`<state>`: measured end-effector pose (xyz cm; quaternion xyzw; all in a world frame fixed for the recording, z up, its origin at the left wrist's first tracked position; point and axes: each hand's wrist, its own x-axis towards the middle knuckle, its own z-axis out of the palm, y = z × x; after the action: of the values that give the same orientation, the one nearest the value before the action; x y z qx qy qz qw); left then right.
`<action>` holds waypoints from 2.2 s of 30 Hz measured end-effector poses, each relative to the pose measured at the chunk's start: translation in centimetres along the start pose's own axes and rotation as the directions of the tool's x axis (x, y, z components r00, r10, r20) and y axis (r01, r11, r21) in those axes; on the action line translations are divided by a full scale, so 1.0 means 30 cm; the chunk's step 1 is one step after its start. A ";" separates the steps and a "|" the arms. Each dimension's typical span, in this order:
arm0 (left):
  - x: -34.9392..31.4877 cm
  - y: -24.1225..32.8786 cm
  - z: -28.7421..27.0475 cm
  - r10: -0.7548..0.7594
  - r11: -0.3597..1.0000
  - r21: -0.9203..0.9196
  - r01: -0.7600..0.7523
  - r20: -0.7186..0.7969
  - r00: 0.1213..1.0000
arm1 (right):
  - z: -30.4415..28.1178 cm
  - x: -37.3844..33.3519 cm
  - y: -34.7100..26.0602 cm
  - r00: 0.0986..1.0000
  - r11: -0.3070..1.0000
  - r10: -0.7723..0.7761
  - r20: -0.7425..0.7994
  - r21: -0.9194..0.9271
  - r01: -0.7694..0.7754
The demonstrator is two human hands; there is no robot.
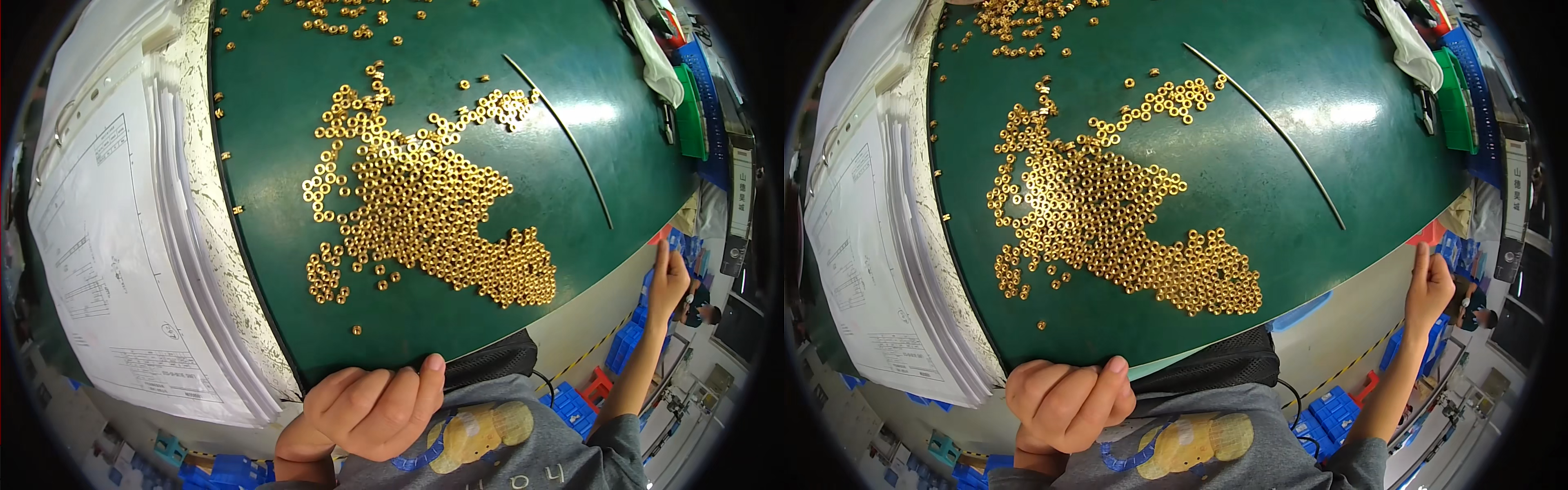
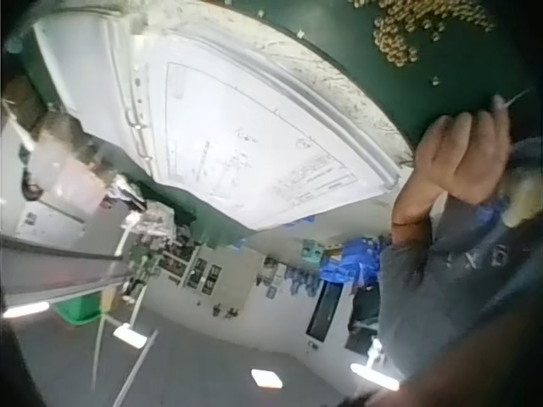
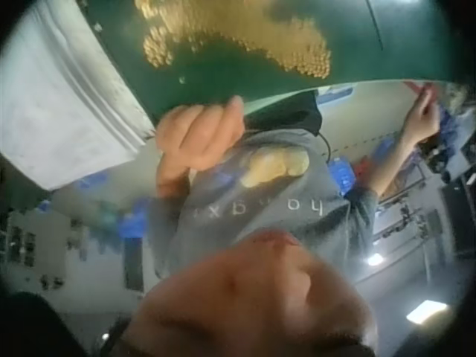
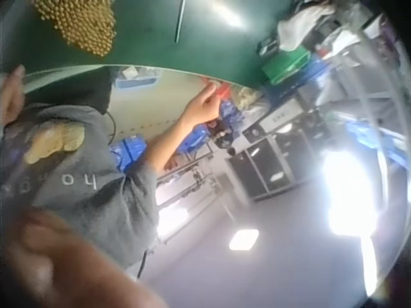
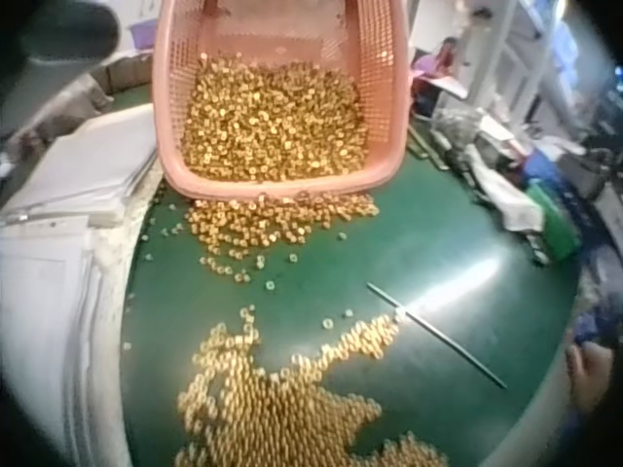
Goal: The person uses a thin metal rod to sort and align small gold-colored metal washers on a green workbench. They repeatedly push the washers into a neat pile and occasionally pick up individual pieces to inspect or reposition them.
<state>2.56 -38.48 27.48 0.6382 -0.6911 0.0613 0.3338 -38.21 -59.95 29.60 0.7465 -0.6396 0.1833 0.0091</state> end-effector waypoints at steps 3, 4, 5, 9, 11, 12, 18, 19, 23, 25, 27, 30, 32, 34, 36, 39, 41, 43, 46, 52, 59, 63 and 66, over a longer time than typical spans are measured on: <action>0.004 0.011 0.002 -0.012 1.000 0.025 0.012 0.010 1.000 | 0.019 0.027 -0.104 0.987 0.989 -0.117 -0.108 0.080 0.126; 0.005 0.012 0.002 -0.012 0.999 0.034 0.011 0.010 1.000 | 0.035 0.039 -0.168 0.973 0.978 -0.171 -0.152 0.098 0.187; 0.004 0.010 0.003 -0.012 0.999 0.043 0.011 0.008 1.000 | 0.043 0.049 -0.224 0.955 0.962 -0.223 -0.198 0.113 0.248; 0.009 0.004 0.010 -0.001 0.999 0.047 0.003 -0.031 1.000 | 0.056 0.111 -0.479 0.868 0.842 -0.493 -0.062 0.218 0.494; 0.005 -0.003 0.013 -0.010 0.999 0.045 0.012 -0.046 0.999 | 0.076 0.132 -0.620 0.799 0.770 -0.600 0.034 0.295 0.566; 0.005 -0.006 0.019 -0.001 0.999 0.041 0.004 -0.063 0.998 | 0.084 0.139 -0.656 0.758 0.734 -0.648 0.077 0.327 0.595; 0.008 0.008 0.015 -0.030 0.999 0.044 0.033 -0.073 0.997 | 0.149 0.149 -0.695 0.802 0.786 -0.594 0.058 0.255 0.564; 0.007 0.010 0.009 -0.045 0.999 -0.024 0.043 -0.065 0.997 | 0.150 0.147 -0.695 0.817 0.801 -0.573 0.054 0.246 0.546; -0.074 0.037 -0.083 -0.131 0.971 -0.198 0.134 0.028 0.991 | 0.140 0.146 -0.694 0.847 0.845 -0.525 0.086 0.171 0.507; -0.203 0.077 -0.159 -0.291 0.948 -0.099 0.301 0.106 0.951 | 0.139 0.151 -0.684 0.845 0.850 -0.523 0.107 0.132 0.509; -0.334 0.119 -0.163 -0.568 0.820 0.099 0.564 0.008 0.823 | 0.131 0.166 -0.673 0.830 0.835 -0.549 0.100 0.116 0.538; -0.434 0.090 -0.059 -0.911 0.410 -0.227 0.884 -0.148 0.384 | 0.119 0.165 -0.651 0.850 0.845 -0.525 0.050 0.145 0.514; -0.433 0.060 -0.021 -0.998 0.030 -0.569 0.822 0.035 0.060 | 0.100 0.150 -0.628 0.852 0.841 -0.520 0.053 0.206 0.501; -0.432 0.019 -0.026 -0.926 -0.364 -0.744 0.561 0.353 -0.132 | 0.078 0.128 -0.604 0.831 0.816 -0.546 0.104 0.292 0.500; -0.440 -0.019 -0.033 -0.871 -0.420 -0.691 0.588 0.489 -0.047 | 0.066 0.103 -0.571 0.799 0.771 -0.598 0.067 0.321 0.550; -0.462 -0.033 -0.025 -0.835 -0.427 -0.662 0.616 0.550 0.012 | 0.063 0.058 -0.531 0.769 0.718 -0.639 0.021 0.375 0.586; -0.466 -0.040 -0.020 -0.824 -0.436 -0.642 0.631 0.566 0.006 | 0.068 0.027 -0.520 0.759 0.695 -0.651 0.001 0.401 0.597; -0.475 -0.044 -0.010 -0.821 -0.436 -0.657 0.615 0.570 0.026 | 0.079 0.000 -0.507 0.751 0.683 -0.660 0.001 0.416 0.600; -0.493 -0.056 -0.004 -0.807 -0.454 -0.647 0.612 0.590 0.025 | 0.088 -0.026 -0.510 0.735 0.658 -0.677 -0.033 0.418 0.626; -0.500 -0.059 -0.006 -0.819 -0.436 -0.650 0.623 0.573 0.025 | 0.083 -0.030 -0.541 0.699 0.617 -0.715 -0.027 0.447 0.648; -0.540 -0.066 -0.010 -0.828 -0.422 -0.617 0.664 0.561 -0.005 | 0.073 -0.045 -0.562 0.702 0.633 -0.711 0.032 0.463 0.620; -0.571 -0.069 -0.002 -0.826 -0.391 -0.634 0.667 0.562 0.051 | 0.074 -0.043 -0.561 0.701 0.636 -0.712 0.043 0.463 0.617; -0.569 -0.066 0.007 -0.827 -0.383 -0.628 0.677 0.559 0.050 | 0.072 -0.040 -0.562 0.700 0.638 -0.712 0.051 0.464 0.615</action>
<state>3.66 -24.57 17.43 0.6612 0.0546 -0.4705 0.5817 -21.63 -56.27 30.95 0.9295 -0.2605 0.2098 -0.1554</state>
